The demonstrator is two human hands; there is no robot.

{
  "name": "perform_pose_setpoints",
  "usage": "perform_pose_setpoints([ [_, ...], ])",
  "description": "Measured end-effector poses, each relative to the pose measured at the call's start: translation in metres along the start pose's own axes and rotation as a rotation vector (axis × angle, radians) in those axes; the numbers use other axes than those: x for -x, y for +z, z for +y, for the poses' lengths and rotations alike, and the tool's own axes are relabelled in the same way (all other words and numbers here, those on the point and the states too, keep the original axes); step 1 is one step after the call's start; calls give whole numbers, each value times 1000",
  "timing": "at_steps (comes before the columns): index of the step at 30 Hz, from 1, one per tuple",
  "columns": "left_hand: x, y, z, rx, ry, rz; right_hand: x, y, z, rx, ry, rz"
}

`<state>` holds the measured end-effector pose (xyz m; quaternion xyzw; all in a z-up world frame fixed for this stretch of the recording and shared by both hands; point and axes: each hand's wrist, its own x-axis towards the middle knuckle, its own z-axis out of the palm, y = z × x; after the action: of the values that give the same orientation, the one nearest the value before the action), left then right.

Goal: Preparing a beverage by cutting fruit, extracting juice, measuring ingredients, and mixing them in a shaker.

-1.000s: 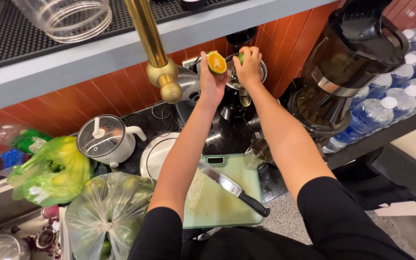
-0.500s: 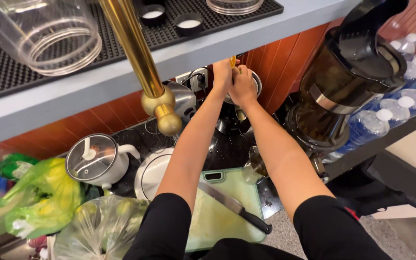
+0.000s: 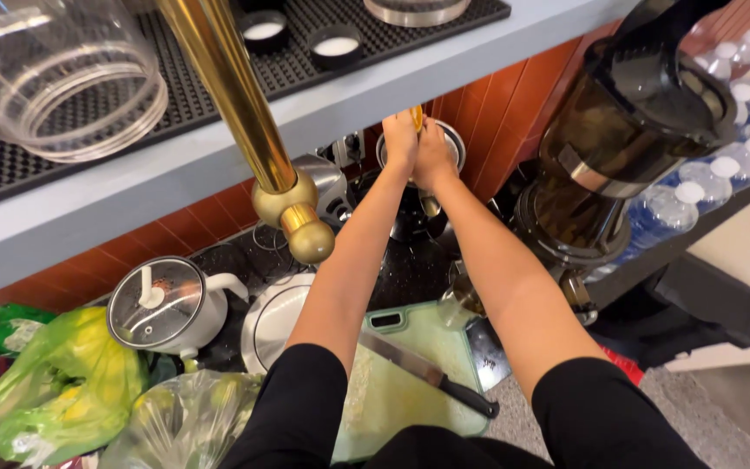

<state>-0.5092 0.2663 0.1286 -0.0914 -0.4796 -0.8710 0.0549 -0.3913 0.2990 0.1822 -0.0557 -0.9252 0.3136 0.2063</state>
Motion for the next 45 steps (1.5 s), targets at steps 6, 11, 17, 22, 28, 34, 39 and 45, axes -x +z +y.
perform_pose_setpoints([
  [6,-20,-9,-16,110,-126,15,-9,16,19,30,33,-71],
  [11,-46,-21,-41,257,-37,52,-11,25,24,114,-148,55],
  [17,-36,-33,-13,-3,-141,121,-8,28,31,60,-229,116],
  [22,-20,-30,-1,-309,59,64,-13,29,43,-280,-129,362],
  [28,41,-3,64,-852,640,-252,-31,41,79,-556,0,776],
  [34,54,-13,55,-1163,723,-389,-17,34,66,-594,-24,714],
  [39,61,-13,54,-1250,747,-303,-15,36,67,-574,-33,698],
  [45,55,-9,53,-1287,733,-372,-19,35,66,-599,-77,720],
])
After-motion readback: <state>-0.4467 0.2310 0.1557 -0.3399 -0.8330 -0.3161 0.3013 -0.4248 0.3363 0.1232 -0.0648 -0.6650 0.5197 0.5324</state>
